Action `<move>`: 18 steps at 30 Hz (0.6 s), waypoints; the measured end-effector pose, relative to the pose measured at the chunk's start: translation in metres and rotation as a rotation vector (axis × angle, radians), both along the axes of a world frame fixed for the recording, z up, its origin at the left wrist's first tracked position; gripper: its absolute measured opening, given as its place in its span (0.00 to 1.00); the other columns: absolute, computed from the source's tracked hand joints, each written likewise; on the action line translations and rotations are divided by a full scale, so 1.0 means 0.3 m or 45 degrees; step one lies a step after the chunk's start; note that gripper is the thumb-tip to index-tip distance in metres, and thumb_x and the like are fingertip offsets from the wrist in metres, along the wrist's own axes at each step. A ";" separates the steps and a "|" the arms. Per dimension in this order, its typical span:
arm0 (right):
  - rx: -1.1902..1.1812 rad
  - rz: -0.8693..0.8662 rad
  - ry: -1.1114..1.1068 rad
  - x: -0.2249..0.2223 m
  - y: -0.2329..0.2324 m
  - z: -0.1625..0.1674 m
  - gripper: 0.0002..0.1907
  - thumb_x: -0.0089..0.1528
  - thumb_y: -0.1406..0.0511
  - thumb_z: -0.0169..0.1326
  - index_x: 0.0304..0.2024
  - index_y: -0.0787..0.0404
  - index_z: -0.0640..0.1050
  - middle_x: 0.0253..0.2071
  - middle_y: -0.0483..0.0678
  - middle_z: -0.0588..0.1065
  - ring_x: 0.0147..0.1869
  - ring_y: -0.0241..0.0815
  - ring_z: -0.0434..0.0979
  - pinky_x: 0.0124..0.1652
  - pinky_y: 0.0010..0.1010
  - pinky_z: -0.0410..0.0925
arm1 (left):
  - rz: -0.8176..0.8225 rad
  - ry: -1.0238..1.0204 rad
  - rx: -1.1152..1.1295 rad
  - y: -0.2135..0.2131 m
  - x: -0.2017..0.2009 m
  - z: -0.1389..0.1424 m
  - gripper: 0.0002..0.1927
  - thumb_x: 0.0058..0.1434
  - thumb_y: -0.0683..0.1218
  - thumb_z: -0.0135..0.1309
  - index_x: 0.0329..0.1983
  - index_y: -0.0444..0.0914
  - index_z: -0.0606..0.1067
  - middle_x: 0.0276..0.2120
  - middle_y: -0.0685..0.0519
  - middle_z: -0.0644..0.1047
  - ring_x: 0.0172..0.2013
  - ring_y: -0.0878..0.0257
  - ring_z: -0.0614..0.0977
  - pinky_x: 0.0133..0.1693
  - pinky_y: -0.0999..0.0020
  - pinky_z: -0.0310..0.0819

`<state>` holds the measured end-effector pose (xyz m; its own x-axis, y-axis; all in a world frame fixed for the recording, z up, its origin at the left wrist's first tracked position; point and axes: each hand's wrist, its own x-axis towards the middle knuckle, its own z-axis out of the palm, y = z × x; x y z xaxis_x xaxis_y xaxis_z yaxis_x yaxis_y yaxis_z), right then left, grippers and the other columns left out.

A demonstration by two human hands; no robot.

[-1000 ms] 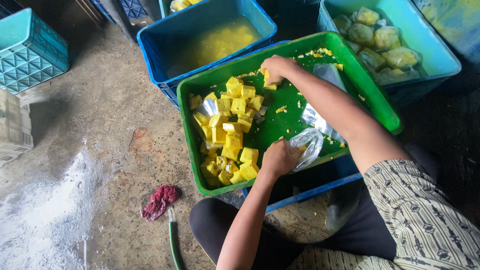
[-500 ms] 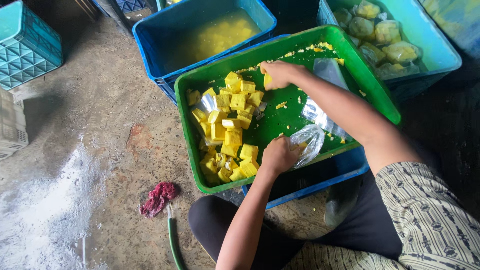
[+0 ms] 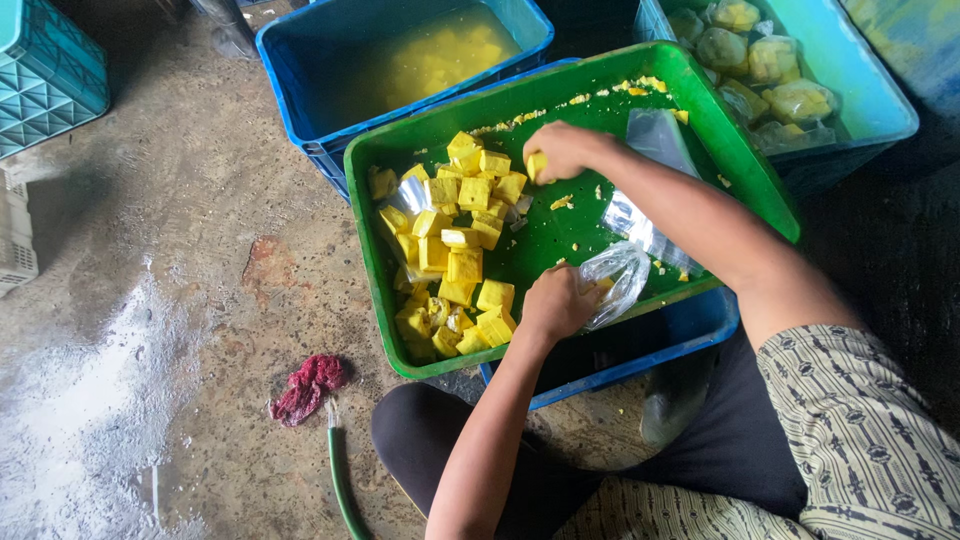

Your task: The person sits on the floor in front of a green tray of yellow tofu cubes and packs them one at a time into a clear plastic bag, opening the bag and placing cubes inside, then sets filled bags aside and continues with more cubes.

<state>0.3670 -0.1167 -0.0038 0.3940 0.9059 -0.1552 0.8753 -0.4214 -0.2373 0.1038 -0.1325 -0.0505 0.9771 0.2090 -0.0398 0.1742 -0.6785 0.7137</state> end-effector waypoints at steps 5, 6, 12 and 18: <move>0.449 -0.302 0.136 -0.005 0.096 0.018 0.23 0.51 0.58 0.67 0.49 0.54 0.81 0.45 0.54 0.79 0.53 0.55 0.79 0.53 0.43 0.72 | 0.019 -0.044 0.012 -0.002 0.001 0.007 0.21 0.56 0.58 0.61 0.31 0.33 0.79 0.36 0.39 0.81 0.39 0.42 0.83 0.40 0.49 0.78; 0.532 -0.274 0.089 -0.023 0.124 0.016 0.21 0.52 0.60 0.66 0.48 0.55 0.81 0.45 0.54 0.79 0.55 0.56 0.78 0.54 0.43 0.71 | 0.023 -0.049 0.017 -0.001 0.000 0.009 0.21 0.57 0.57 0.61 0.31 0.33 0.79 0.35 0.39 0.81 0.39 0.42 0.83 0.40 0.49 0.78; 0.445 -0.253 0.093 -0.135 0.186 -0.022 0.30 0.55 0.66 0.59 0.62 0.52 0.73 0.57 0.60 0.68 0.63 0.62 0.69 0.59 0.45 0.67 | -0.004 0.000 -0.007 0.010 -0.004 0.012 0.21 0.58 0.58 0.60 0.30 0.35 0.79 0.34 0.39 0.81 0.39 0.42 0.83 0.40 0.49 0.78; 0.128 -0.032 0.089 -0.123 0.130 0.028 0.43 0.49 0.58 0.66 0.67 0.46 0.69 0.64 0.62 0.62 0.65 0.63 0.67 0.60 0.43 0.66 | -0.005 0.012 -0.006 0.006 0.000 0.009 0.21 0.58 0.59 0.60 0.31 0.36 0.79 0.36 0.40 0.81 0.40 0.43 0.83 0.40 0.49 0.78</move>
<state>0.3302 -0.0778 0.0045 0.4079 0.9084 -0.0917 0.8448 -0.4136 -0.3395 0.1040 -0.1307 -0.0478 0.9775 0.2050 -0.0499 0.1783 -0.6758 0.7152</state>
